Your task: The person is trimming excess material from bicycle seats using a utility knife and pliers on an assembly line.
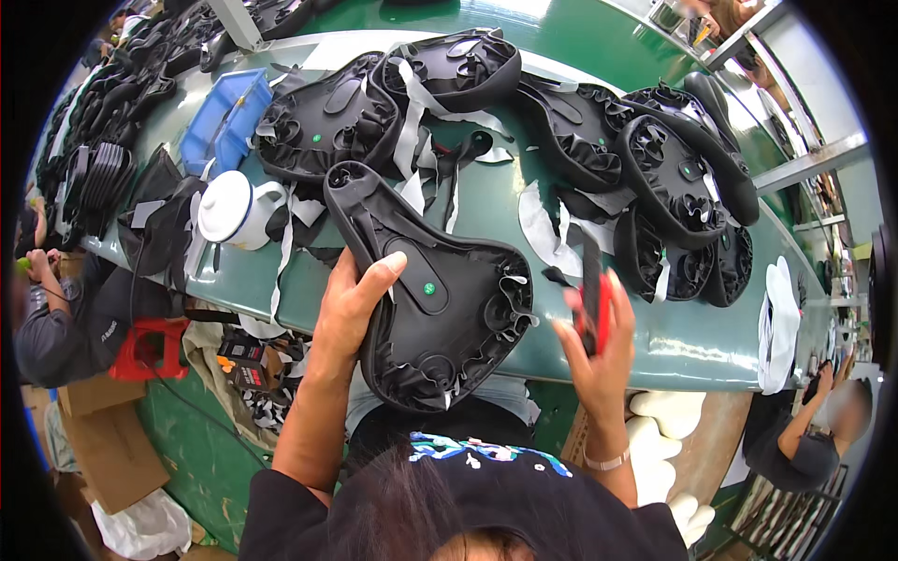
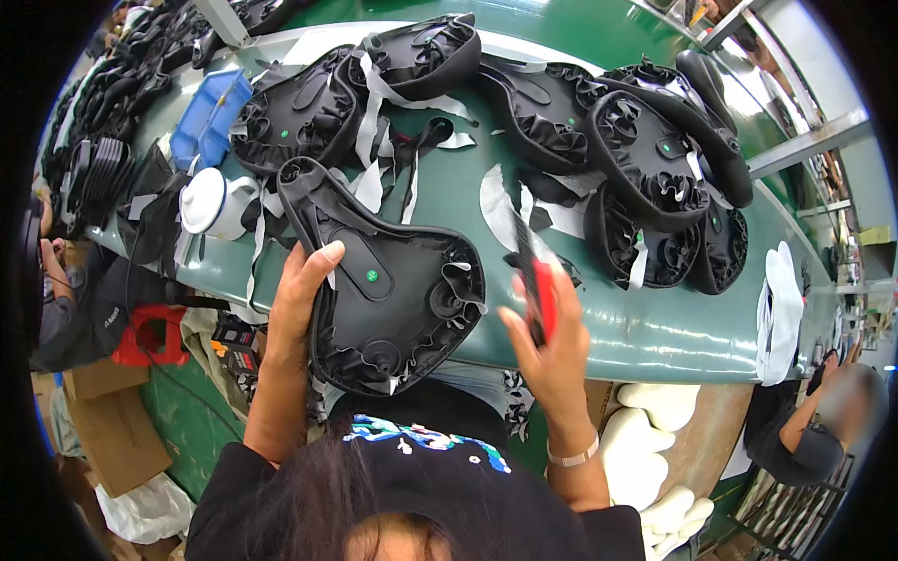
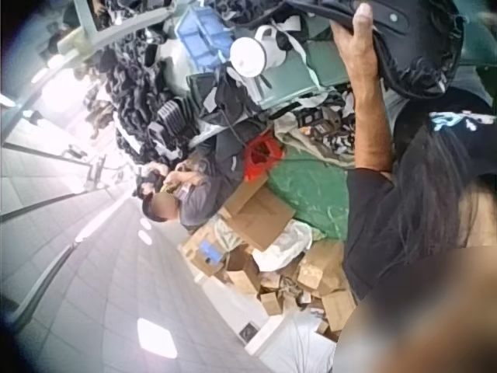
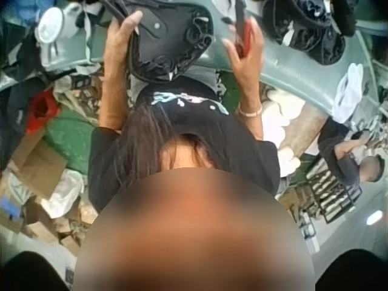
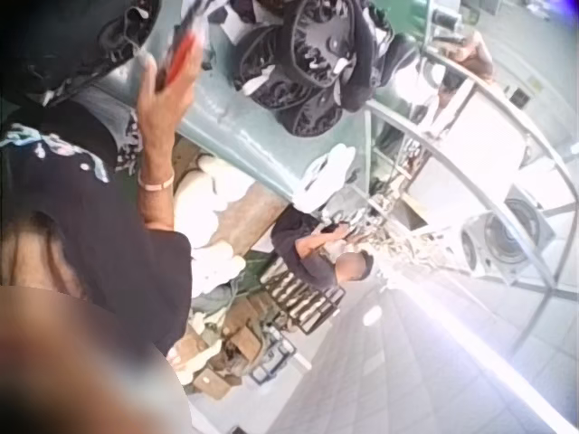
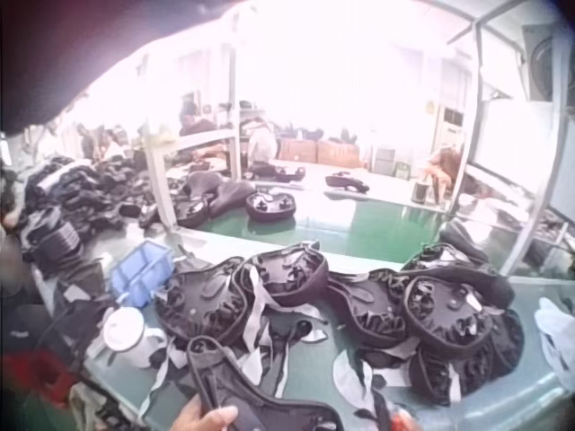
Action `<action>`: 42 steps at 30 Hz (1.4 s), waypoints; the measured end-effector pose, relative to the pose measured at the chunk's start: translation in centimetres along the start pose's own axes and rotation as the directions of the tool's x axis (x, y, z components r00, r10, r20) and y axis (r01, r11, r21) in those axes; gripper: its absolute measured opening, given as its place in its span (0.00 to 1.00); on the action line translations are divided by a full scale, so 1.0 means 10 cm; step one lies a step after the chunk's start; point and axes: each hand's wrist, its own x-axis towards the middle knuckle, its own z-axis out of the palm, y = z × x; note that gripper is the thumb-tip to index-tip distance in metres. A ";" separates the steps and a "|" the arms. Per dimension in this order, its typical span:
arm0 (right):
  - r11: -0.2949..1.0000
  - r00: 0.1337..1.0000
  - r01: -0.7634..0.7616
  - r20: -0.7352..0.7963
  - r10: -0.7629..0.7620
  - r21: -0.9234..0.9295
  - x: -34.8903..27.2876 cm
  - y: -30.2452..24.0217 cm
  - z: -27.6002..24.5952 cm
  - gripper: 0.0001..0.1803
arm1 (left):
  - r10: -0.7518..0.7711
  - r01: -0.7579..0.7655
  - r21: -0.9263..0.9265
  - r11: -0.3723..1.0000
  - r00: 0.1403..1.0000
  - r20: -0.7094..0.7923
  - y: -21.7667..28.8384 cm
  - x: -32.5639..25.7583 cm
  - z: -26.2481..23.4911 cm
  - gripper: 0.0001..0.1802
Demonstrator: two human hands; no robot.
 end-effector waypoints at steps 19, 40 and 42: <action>0.953 0.938 0.245 0.295 -0.185 -0.181 0.52 0.20 -0.34 0.33 | 0.422 -0.762 0.578 0.290 0.644 0.638 -0.11 0.58 0.60 0.09; 0.571 0.925 0.261 0.370 0.082 -0.778 0.13 -0.26 -0.05 0.28 | 0.795 -0.698 0.674 0.241 0.540 0.275 0.07 1.01 0.54 0.18; 0.581 0.897 0.252 0.412 0.161 -0.774 -0.04 -0.45 -0.10 0.27 | 0.645 -0.554 0.443 0.705 0.760 -0.076 0.07 1.05 0.37 0.12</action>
